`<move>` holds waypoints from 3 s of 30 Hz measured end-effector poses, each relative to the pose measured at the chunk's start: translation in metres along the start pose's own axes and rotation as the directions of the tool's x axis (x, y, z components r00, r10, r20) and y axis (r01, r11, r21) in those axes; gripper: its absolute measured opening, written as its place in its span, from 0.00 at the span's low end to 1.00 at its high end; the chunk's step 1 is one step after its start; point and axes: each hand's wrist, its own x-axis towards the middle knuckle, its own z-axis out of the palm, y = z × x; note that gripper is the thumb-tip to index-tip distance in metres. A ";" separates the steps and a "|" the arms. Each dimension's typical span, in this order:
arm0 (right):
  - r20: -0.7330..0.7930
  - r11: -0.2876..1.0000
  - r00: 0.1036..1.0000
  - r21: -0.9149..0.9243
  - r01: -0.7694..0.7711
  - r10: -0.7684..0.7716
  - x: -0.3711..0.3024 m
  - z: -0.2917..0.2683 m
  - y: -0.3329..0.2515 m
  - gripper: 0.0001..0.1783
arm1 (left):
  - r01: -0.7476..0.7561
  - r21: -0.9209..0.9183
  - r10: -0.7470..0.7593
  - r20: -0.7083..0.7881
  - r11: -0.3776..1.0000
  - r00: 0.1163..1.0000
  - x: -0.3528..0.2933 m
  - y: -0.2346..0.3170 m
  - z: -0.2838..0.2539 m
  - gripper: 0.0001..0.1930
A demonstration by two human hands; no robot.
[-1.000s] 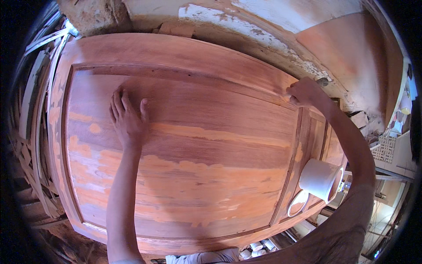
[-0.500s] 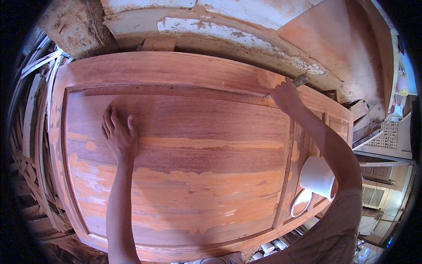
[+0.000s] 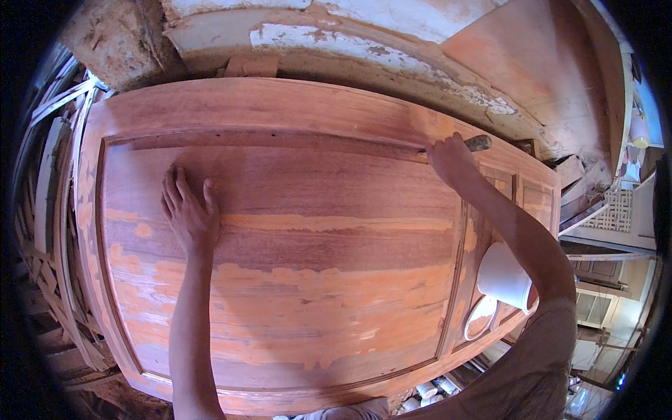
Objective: The person applies wood putty to the grooves and seams of a wooden door using a putty knife, occasionally dipping the knife into a container of putty.
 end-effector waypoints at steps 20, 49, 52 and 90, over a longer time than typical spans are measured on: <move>0.108 0.908 0.945 0.329 0.259 -0.309 0.034 -0.020 0.063 0.11 | 0.012 0.062 -0.014 0.024 0.998 1.000 0.000 -0.002 0.002 0.34; 0.201 -0.170 0.706 0.979 -0.115 0.679 0.072 -0.227 -0.215 0.26 | -0.020 -0.001 0.020 -0.006 1.000 1.000 0.000 -0.001 -0.006 0.34; 0.239 -0.172 0.714 0.971 -0.167 0.658 0.088 -0.240 -0.224 0.25 | -0.028 0.019 0.028 -0.027 0.999 0.999 0.001 -0.001 -0.008 0.34; 0.434 -0.572 0.857 0.791 -0.216 0.277 0.042 -0.206 -0.154 0.14 | -0.023 -0.098 0.021 -0.021 0.995 1.000 0.000 -0.003 -0.012 0.33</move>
